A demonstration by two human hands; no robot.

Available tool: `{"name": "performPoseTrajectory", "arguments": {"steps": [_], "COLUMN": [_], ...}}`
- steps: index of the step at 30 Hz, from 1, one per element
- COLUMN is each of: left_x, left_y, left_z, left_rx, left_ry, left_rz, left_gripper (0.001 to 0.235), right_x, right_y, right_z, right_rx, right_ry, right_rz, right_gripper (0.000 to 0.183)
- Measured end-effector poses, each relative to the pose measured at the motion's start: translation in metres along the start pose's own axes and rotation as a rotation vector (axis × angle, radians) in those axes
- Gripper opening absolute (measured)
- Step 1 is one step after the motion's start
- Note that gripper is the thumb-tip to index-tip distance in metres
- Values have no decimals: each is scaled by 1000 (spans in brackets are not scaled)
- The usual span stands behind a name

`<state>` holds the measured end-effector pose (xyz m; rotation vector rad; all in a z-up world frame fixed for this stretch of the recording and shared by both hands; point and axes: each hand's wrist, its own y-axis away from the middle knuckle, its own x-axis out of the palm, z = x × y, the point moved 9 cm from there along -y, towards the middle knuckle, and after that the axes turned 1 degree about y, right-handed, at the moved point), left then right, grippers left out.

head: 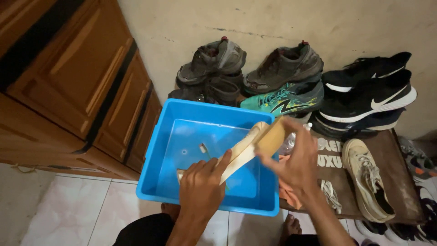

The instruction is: The person scrubs the sole of a beige sneaker using a brush and water in a blue basin. They wipe the shoe with a cloth and continue scrubbing the sole and sides with the brush.

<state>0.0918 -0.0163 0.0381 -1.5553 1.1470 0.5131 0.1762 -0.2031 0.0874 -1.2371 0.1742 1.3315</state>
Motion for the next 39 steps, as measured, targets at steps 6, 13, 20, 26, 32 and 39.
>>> {"name": "performPoseTrajectory", "arguments": {"steps": [6, 13, 20, 26, 32, 39], "left_x": [2, 0, 2, 2, -1, 2], "left_y": [2, -3, -6, -1, 3, 8], "left_z": [3, -4, -7, -6, -7, -10], "left_rx": [-3, 28, 23, 15, 66, 124], "left_ry": [-32, -4, 1, -4, -54, -106], "left_rz": [-6, -17, -30, 8, -40, -64], "left_gripper": [72, 63, 69, 67, 61, 52], "right_x": [4, 15, 6, 8, 6, 2], "right_y": [17, 28, 22, 12, 27, 11], "right_z": [25, 19, 8, -11, 2, -28], "right_rx": [-226, -224, -106, -8, -76, 278], "right_ry": [97, 14, 38, -41, -16, -245], "right_rz": [30, 84, 30, 55, 70, 178], "right_gripper": [95, 99, 103, 104, 106, 98]}}
